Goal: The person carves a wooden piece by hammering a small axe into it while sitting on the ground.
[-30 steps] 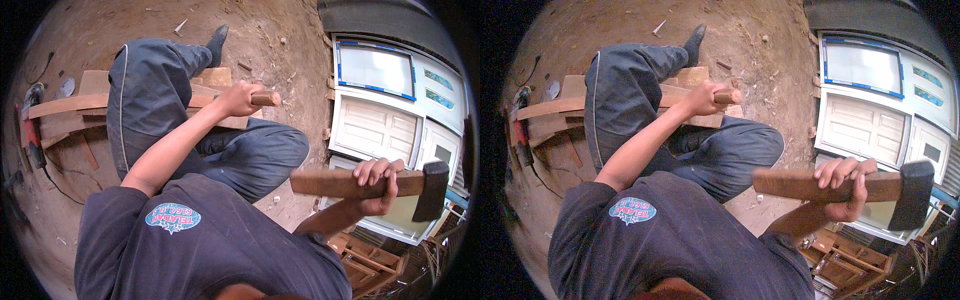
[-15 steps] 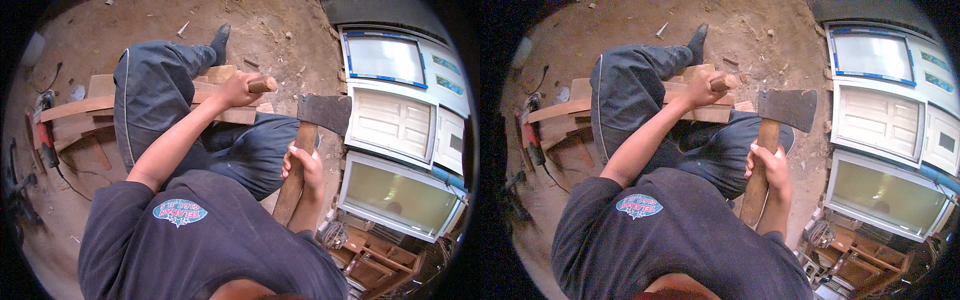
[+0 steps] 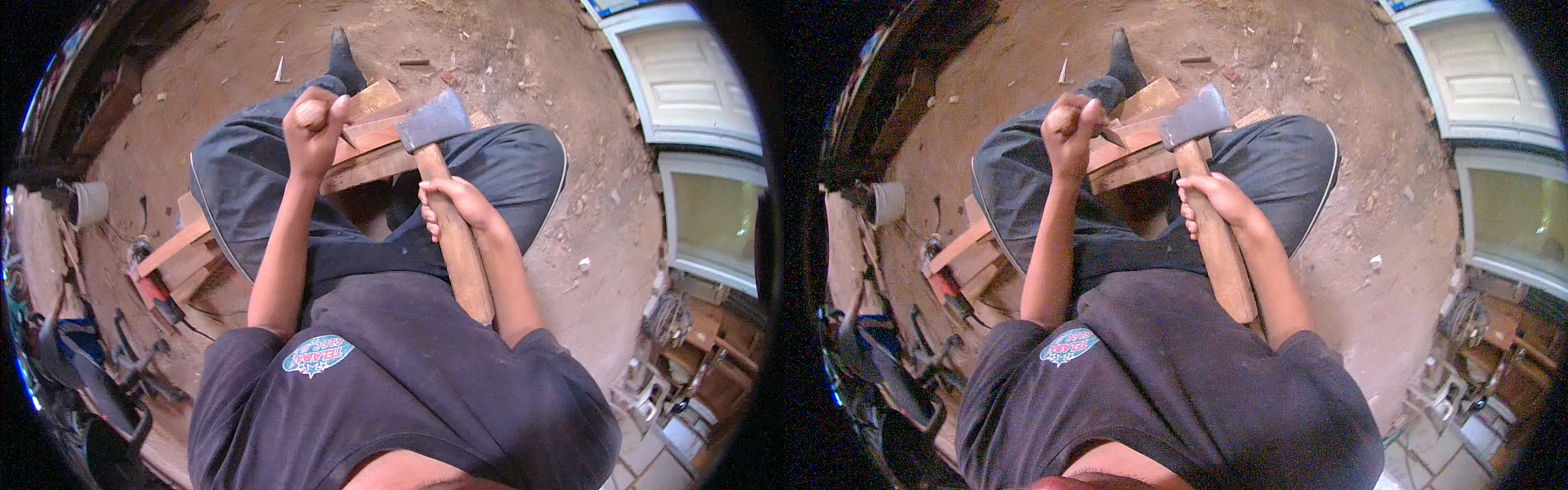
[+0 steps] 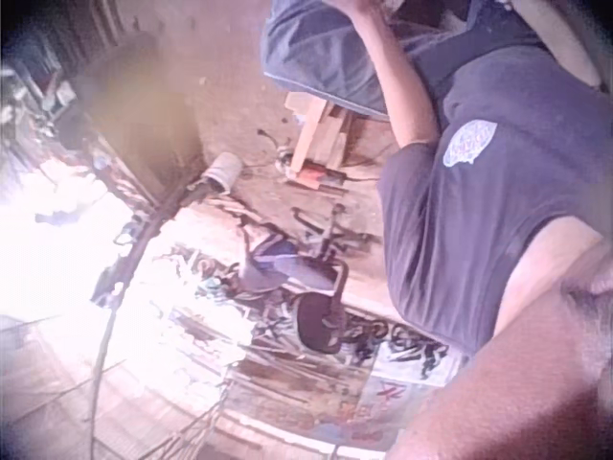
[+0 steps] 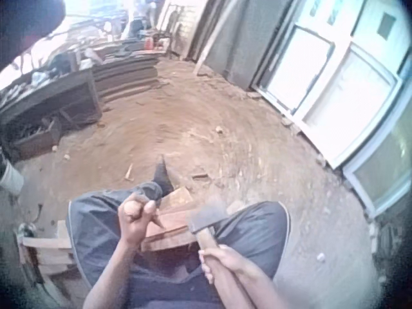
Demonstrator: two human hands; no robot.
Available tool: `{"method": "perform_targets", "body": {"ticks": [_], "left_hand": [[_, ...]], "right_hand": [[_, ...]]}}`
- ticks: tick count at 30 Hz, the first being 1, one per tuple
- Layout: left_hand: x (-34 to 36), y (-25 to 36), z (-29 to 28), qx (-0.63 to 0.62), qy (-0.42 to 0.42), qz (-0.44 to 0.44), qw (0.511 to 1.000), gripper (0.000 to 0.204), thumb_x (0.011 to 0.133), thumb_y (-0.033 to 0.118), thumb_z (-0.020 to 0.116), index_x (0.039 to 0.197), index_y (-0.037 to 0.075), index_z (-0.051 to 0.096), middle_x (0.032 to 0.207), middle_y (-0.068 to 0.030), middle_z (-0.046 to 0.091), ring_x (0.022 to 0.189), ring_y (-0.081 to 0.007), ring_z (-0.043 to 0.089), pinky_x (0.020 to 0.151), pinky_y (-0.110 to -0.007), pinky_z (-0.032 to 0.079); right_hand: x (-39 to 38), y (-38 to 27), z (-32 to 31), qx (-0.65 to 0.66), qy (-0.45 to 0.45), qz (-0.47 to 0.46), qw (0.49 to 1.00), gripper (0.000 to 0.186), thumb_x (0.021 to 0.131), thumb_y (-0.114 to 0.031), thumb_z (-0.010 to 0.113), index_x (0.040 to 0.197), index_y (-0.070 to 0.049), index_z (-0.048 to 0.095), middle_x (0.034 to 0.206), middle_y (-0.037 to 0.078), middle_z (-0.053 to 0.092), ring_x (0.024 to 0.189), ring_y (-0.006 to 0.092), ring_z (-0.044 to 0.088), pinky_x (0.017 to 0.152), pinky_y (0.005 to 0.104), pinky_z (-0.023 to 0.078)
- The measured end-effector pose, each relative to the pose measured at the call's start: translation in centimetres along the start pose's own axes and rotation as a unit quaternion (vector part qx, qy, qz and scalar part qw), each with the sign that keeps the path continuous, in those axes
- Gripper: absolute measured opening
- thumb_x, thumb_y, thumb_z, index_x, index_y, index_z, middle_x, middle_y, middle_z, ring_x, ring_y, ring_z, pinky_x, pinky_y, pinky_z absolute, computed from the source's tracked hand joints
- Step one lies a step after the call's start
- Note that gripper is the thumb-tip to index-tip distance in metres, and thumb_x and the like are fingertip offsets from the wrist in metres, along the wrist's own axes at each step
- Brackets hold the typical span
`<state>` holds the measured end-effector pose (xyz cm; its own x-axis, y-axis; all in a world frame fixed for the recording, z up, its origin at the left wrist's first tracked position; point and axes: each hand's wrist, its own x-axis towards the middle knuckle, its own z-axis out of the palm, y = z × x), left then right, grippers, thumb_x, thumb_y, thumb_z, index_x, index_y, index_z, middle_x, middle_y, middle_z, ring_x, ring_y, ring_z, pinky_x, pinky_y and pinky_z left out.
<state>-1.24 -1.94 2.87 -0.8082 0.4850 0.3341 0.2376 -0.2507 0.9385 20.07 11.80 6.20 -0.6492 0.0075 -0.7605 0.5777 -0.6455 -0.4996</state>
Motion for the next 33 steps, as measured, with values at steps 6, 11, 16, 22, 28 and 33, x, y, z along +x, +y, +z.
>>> {"method": "perform_targets", "body": {"ticks": [6,11,16,22,28,33], "left_hand": [[-0.3,2.5,-0.5,-0.098,0.056,0.049,0.992,0.016,0.092,0.004,0.057,0.078,0.003,0.050,0.067,-0.0074,0.055,0.060,-0.0147,0.053,0.056,-0.030,0.046],[0.5,2.6,-0.1,-0.114,0.044,0.066,0.990,0.016,0.092,0.005,0.053,0.078,0.005,0.046,0.065,-0.0091,0.051,0.058,-0.0194,0.049,0.056,-0.037,0.047],[0.3,1.2,1.2,-0.131,0.053,0.055,0.988,0.017,0.092,0.002,0.053,0.077,0.004,0.046,0.064,-0.0081,0.052,0.057,-0.0149,0.048,0.058,-0.033,0.046],[0.2,0.1,1.7,-0.131,0.040,0.047,0.989,0.018,0.092,0.003,0.053,0.076,0.004,0.046,0.064,-0.0078,0.052,0.056,-0.0147,0.048,0.057,-0.032,0.046],[0.0,-0.4,1.5,-0.115,0.057,0.040,0.991,0.019,0.092,0.003,0.053,0.075,0.004,0.045,0.063,-0.0077,0.051,0.055,-0.0146,0.047,0.056,-0.032,0.045],[0.1,-0.7,1.5,-0.129,0.053,0.041,0.989,0.019,0.092,0.004,0.053,0.074,0.004,0.045,0.062,-0.0075,0.051,0.056,-0.0148,0.048,0.056,-0.032,0.045]], "right_hand": [[1.4,0.9,-0.9,0.005,-0.013,-0.012,1.000,0.025,0.089,-0.028,0.063,0.077,-0.007,0.056,0.061,0.008,0.059,0.046,0.0207,0.059,0.045,0.0367,0.051],[1.0,1.0,-0.7,-0.001,-0.019,0.005,1.000,0.025,0.089,-0.028,0.063,0.077,-0.008,0.056,0.060,0.007,0.058,0.046,0.0179,0.058,0.043,0.0328,0.050],[1.2,1.5,-1.0,-0.005,-0.038,-0.004,0.999,0.025,0.089,-0.028,0.064,0.077,-0.007,0.056,0.060,0.007,0.058,0.045,0.0181,0.058,0.042,0.0324,0.049],[0.9,1.5,-1.2,-0.001,-0.029,-0.011,1.000,0.026,0.089,-0.028,0.064,0.077,-0.006,0.056,0.060,0.007,0.058,0.045,0.0186,0.058,0.042,0.0330,0.049],[1.0,1.5,-1.1,-0.011,-0.036,-0.009,0.999,0.026,0.089,-0.029,0.063,0.078,-0.006,0.055,0.061,0.008,0.058,0.046,0.0186,0.058,0.042,0.0332,0.049],[1.1,1.5,-1.1,-0.012,-0.034,-0.004,0.999,0.027,0.089,-0.029,0.063,0.078,-0.006,0.055,0.061,0.008,0.058,0.046,0.0186,0.059,0.042,0.0330,0.049]]}}
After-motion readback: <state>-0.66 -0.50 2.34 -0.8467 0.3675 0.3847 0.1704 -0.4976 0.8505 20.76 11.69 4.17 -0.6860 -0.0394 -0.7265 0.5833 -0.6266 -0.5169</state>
